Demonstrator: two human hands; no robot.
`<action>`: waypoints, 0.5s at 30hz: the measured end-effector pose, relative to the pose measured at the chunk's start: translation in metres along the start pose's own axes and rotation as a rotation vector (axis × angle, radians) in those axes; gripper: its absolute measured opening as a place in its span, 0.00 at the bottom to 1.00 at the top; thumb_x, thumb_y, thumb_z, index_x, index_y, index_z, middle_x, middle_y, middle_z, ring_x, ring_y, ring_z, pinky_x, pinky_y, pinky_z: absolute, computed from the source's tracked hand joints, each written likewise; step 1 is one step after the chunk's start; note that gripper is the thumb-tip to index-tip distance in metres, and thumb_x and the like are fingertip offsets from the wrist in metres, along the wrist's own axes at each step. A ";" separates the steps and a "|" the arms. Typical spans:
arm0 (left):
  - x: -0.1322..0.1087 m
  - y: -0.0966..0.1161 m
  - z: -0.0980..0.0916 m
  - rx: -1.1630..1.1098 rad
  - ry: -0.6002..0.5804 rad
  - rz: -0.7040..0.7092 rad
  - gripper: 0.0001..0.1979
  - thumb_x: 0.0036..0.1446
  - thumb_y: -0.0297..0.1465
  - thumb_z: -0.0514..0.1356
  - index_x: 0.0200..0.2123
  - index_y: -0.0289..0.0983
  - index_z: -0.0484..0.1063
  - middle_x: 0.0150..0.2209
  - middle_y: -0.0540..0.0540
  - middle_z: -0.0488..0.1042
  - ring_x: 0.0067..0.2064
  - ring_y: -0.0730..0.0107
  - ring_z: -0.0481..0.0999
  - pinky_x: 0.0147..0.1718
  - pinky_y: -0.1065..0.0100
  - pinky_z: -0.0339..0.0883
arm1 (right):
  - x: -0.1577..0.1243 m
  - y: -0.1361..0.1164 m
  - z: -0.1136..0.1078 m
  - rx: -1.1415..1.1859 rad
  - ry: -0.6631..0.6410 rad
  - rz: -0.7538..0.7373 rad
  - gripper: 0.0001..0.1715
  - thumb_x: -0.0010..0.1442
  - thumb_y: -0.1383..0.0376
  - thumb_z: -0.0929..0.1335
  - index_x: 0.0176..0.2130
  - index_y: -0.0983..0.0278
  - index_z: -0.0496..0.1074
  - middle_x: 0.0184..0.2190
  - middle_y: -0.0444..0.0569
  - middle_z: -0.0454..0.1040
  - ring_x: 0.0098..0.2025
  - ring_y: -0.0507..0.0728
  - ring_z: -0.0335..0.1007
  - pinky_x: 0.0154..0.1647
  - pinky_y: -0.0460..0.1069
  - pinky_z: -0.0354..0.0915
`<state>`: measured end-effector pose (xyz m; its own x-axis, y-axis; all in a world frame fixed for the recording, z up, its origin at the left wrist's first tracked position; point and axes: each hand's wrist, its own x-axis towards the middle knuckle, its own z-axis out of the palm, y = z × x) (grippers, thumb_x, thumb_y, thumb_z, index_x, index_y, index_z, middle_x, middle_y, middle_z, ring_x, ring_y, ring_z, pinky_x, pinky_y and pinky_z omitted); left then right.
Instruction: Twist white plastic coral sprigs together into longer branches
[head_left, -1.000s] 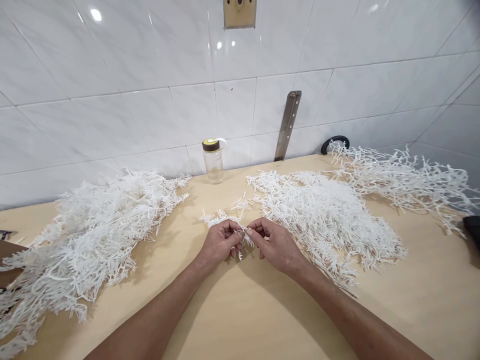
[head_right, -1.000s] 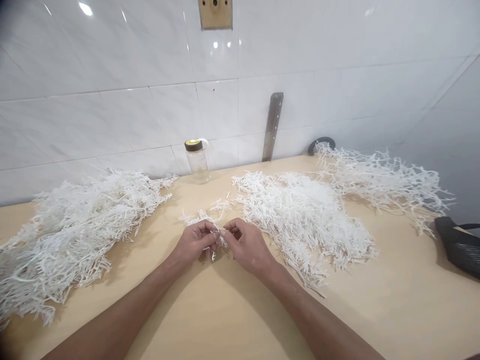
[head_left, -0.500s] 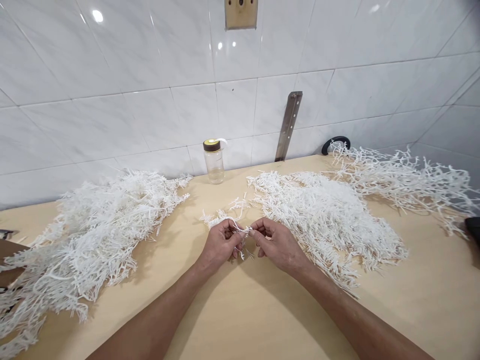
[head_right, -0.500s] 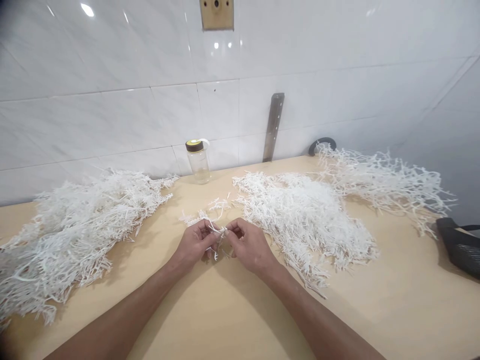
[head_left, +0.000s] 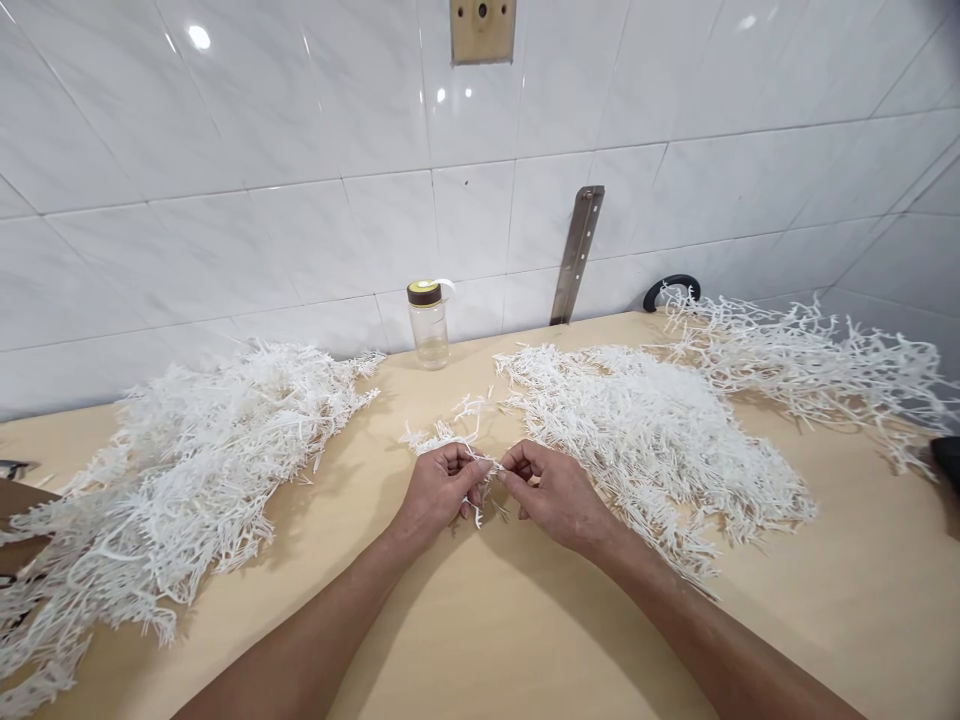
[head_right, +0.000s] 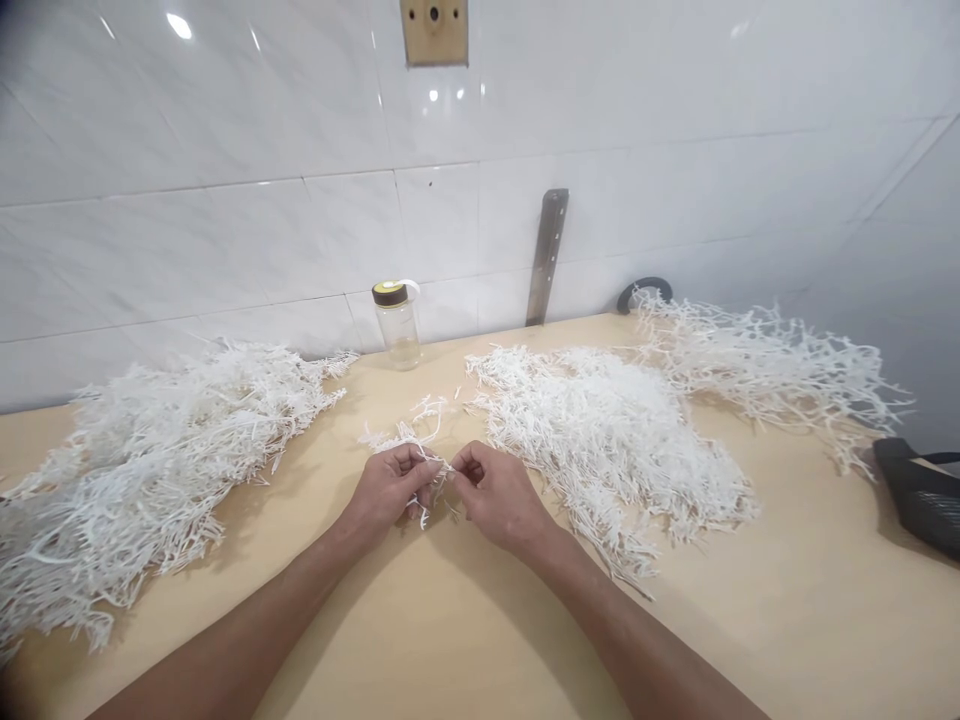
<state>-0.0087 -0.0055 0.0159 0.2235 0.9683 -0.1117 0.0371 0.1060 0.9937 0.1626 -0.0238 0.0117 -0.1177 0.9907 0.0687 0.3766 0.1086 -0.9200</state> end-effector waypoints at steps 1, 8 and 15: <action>0.000 0.000 0.000 -0.001 -0.013 -0.008 0.16 0.47 0.41 0.67 0.30 0.34 0.71 0.16 0.53 0.69 0.15 0.78 0.65 0.14 0.76 0.60 | 0.000 0.000 0.000 0.009 0.004 0.007 0.07 0.57 0.61 0.66 0.32 0.62 0.71 0.24 0.43 0.70 0.23 0.50 0.67 0.21 0.44 0.67; -0.001 0.002 0.003 -0.035 -0.031 -0.016 0.19 0.43 0.40 0.69 0.34 0.33 0.72 0.17 0.51 0.71 0.17 0.74 0.70 0.15 0.75 0.63 | 0.002 -0.001 -0.005 0.077 0.019 0.060 0.12 0.58 0.56 0.67 0.33 0.63 0.70 0.26 0.43 0.70 0.20 0.50 0.68 0.20 0.46 0.68; -0.002 0.003 0.003 -0.032 -0.044 -0.032 0.20 0.44 0.41 0.69 0.35 0.34 0.72 0.18 0.51 0.72 0.17 0.74 0.70 0.14 0.76 0.61 | 0.002 0.001 -0.006 0.153 -0.004 0.090 0.17 0.61 0.52 0.66 0.33 0.64 0.69 0.23 0.41 0.68 0.20 0.50 0.70 0.22 0.45 0.67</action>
<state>-0.0063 -0.0075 0.0188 0.2654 0.9534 -0.1433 0.0136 0.1449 0.9893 0.1686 -0.0213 0.0132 -0.0931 0.9955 -0.0179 0.2414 0.0051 -0.9704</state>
